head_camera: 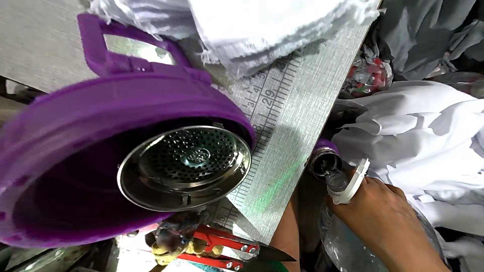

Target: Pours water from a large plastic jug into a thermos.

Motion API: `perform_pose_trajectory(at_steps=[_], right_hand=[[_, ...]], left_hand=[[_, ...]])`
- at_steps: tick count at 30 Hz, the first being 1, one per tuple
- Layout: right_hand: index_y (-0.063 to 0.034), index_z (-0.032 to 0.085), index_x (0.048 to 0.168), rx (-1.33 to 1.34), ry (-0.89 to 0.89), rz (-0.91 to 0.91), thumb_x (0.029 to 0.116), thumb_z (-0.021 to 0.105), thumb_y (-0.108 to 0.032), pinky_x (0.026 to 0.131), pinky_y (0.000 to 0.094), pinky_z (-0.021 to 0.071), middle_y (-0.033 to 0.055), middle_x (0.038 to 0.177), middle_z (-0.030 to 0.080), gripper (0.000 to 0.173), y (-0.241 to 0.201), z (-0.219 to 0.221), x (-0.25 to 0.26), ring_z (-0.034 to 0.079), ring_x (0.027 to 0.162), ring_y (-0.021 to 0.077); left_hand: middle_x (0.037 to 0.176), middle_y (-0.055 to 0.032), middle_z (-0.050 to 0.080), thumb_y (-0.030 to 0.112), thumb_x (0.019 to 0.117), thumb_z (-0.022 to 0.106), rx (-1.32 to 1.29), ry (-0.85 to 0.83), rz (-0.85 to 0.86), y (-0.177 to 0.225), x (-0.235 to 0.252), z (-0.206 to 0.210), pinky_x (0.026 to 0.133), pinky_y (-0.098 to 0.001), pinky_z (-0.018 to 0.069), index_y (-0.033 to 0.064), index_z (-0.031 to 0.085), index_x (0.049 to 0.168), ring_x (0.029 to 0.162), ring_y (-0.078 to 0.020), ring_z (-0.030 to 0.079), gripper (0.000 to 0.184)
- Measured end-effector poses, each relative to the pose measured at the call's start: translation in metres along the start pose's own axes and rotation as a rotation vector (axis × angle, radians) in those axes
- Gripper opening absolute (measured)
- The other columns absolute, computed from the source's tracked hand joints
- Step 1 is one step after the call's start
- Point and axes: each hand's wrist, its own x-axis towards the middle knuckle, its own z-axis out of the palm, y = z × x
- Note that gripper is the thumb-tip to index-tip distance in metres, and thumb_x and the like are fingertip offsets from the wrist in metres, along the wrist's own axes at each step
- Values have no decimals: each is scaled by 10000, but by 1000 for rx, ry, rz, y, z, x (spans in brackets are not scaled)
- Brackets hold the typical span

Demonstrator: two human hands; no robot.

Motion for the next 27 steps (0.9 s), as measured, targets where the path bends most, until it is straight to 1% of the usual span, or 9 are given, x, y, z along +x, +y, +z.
perform_pose_trajectory(at_steps=[2,5,8,12,14,16,21,25,27], right_hand=[[-2,733,931,0,-7,-1,667,779,-456,680,561,543,139,755,712,528,1,0,1,730,762,353],[-9,728,926,-11,-21,2,663,784,-463,673,555,535,135,745,706,527,1,0,1,727,757,350],[0,720,892,-14,-31,11,650,803,-461,682,554,534,145,747,706,527,0,-1,2,728,766,357],[-11,719,878,-21,-25,5,648,798,-462,678,546,535,132,731,702,513,0,-1,1,728,758,351],[-18,712,877,-21,-18,4,646,796,-469,679,549,538,125,729,698,514,1,-1,0,727,756,345],[-15,719,895,-21,-12,1,644,793,-467,669,548,536,126,731,698,522,2,-1,0,727,750,342],[-22,719,914,-15,-17,1,637,816,-436,680,547,537,126,737,705,508,1,-1,1,729,760,342],[-34,706,874,-15,-19,1,631,821,-430,670,544,534,123,726,698,479,0,0,1,727,747,336],[-17,724,908,-6,-33,7,632,837,-430,677,552,540,136,756,713,509,0,-2,2,731,768,346]], left_hand=[[1258,-7,638,359,1116,327,-84,70,-58,1,15,5,947,-257,514,147,507,1419,1119,-50,610,411],[1318,-40,613,330,1123,316,-71,21,-30,1,15,3,995,-270,497,116,476,1460,1180,-75,591,431],[1215,10,665,441,1100,327,-183,44,-106,3,19,5,925,-287,543,194,540,1378,1092,-62,638,428],[1247,-2,647,399,1112,329,-189,108,-74,0,24,8,950,-266,520,164,521,1404,1113,-57,620,421],[1222,-1,660,413,1105,343,-198,117,-83,-1,25,9,935,-276,531,173,539,1381,1094,-66,632,415],[1193,6,670,428,1100,349,-217,106,-96,0,25,9,912,-278,542,185,553,1357,1069,-64,642,407],[1243,-6,655,403,1107,344,-194,52,-77,0,20,5,947,-278,531,170,525,1406,1108,-66,632,420],[1195,2,671,439,1098,341,-234,51,-146,1,18,3,906,-294,548,194,546,1369,1068,-74,647,419],[1180,2,669,443,1097,333,-247,75,-164,1,19,5,894,-293,546,195,547,1348,1059,-79,644,413]])
